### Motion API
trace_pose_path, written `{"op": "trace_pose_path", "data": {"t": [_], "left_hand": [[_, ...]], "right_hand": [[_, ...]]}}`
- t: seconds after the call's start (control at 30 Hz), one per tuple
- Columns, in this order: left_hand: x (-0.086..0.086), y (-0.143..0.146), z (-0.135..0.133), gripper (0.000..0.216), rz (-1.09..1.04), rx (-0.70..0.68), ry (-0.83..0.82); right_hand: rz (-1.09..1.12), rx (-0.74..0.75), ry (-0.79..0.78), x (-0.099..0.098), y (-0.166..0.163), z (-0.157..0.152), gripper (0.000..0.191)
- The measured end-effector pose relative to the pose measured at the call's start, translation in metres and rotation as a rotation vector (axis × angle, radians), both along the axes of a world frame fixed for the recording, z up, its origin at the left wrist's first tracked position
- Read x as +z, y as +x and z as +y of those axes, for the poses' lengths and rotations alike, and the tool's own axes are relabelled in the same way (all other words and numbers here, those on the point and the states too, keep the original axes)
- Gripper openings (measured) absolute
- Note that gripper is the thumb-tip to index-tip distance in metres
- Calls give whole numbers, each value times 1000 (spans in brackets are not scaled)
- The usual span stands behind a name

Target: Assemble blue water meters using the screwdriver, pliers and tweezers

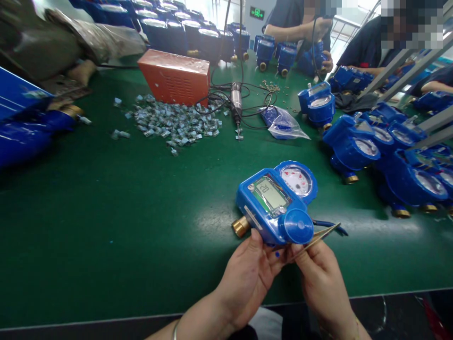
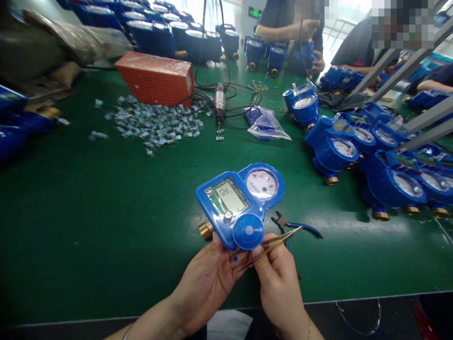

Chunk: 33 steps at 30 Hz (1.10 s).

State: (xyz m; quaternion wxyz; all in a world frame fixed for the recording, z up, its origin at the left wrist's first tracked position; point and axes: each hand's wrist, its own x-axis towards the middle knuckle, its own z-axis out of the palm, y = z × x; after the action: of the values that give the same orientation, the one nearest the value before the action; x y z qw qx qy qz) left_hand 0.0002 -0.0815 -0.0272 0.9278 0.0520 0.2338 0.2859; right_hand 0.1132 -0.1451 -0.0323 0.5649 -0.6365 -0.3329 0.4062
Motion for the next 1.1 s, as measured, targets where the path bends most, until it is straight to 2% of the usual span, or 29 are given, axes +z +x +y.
{"op": "trace_pose_path", "data": {"t": [0.23,0.4,0.47,0.6,0.73,0.83,1.0,1.1], "left_hand": [[0,-1,-1,44,-1,-7,6],[-5,2,-4,43,-10,42,-34],[-7,3,-4,40,0,98,-27],[-8,2,-2,40,-23,104,12],[-5,-6,-3,41,22,49,29],[-3,-16,-7,35,148,-36,160],[3,-25,-14,27,529,-257,553],[4,-20,-16,29,619,-278,624]], "right_hand": [[41,-26,54,-7,-7,-7,9],[277,-336,243,-17,-26,4,9],[372,-396,280,-17,-26,14,13],[435,-387,306,-14,-17,29,22],[459,-392,350,-11,-11,29,14],[444,-418,413,-5,-4,26,11],[399,-451,519,5,22,24,11],[382,-488,555,3,31,22,10]]}}
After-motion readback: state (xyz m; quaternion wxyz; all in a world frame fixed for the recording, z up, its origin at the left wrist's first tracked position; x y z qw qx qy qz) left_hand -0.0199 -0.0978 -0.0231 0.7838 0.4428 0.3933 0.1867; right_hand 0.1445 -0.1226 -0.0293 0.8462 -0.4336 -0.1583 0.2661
